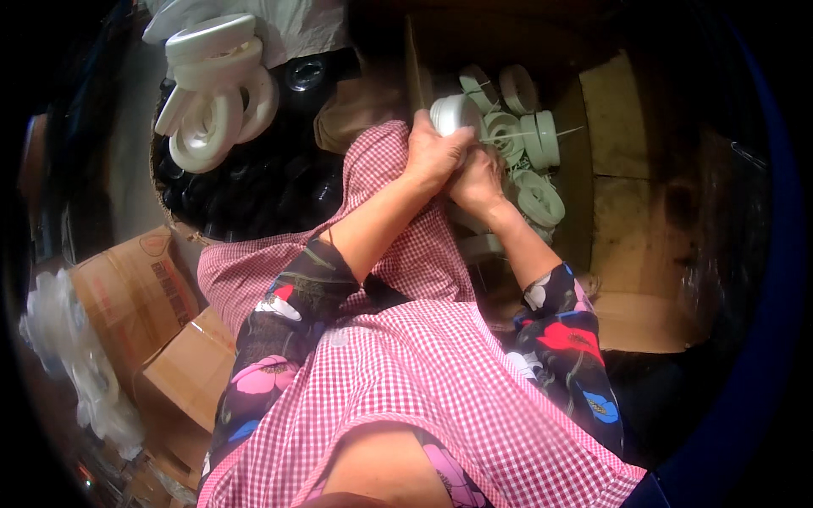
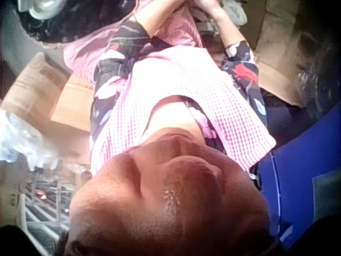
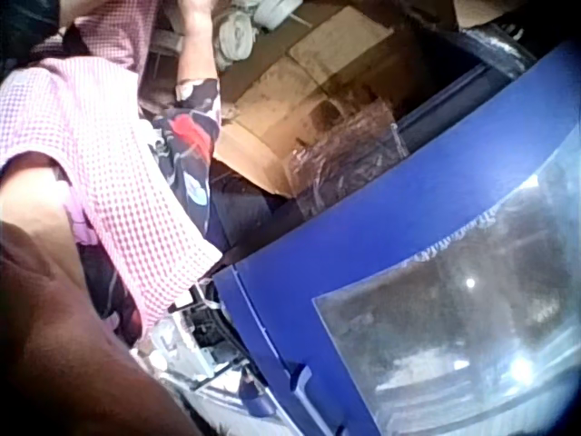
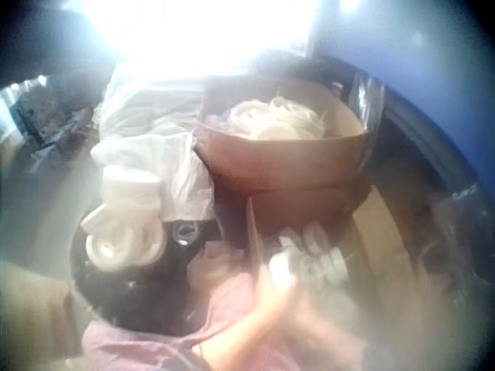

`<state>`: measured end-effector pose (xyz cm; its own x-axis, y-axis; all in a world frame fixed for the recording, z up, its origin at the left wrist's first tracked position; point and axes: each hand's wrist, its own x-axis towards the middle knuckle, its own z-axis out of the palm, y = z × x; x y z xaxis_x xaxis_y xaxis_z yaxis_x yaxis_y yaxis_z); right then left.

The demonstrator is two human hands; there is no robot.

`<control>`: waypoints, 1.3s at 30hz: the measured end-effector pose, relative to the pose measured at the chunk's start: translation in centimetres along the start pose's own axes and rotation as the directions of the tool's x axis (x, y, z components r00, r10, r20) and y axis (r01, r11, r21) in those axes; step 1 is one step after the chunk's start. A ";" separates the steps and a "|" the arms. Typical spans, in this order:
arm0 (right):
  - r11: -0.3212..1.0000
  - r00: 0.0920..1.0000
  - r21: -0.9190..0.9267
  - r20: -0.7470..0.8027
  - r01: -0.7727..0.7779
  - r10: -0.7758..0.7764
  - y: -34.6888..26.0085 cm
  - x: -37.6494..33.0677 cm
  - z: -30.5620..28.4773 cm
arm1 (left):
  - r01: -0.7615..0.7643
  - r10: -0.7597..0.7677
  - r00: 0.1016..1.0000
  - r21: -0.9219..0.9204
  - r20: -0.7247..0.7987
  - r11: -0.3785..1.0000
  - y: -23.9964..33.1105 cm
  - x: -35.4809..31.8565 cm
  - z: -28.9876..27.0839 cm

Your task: The person assembles white plastic reels by hand, pressing a black circular core into the center of each white ring and tossing the completed items into a central container.

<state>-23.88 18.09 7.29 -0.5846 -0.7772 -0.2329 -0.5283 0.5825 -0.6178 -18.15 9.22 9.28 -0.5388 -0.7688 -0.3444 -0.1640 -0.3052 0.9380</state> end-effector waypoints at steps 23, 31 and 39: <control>0.940 0.984 -0.290 -0.055 -0.178 0.169 27.2 27.6 6.6 | 0.035 0.147 0.919 0.446 -0.366 0.894 5.1 0.1 -24.6; 0.913 0.829 0.335 -0.422 -0.233 0.366 17.8 21.0 -0.8 | -0.324 0.649 0.723 0.712 -0.239 0.623 5.6 -1.5 -18.3; -0.063 0.974 0.973 0.224 -0.222 0.037 3.4 7.8 -9.2 | 0.066 -0.071 0.994 0.072 0.077 0.995 3.7 0.2 -3.0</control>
<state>-35.86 16.18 10.30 -0.4507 -0.7886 -0.4184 0.7623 -0.0962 -0.6400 -16.40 6.23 12.60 -0.5878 -0.6996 -0.4063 -0.2584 -0.3136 0.9137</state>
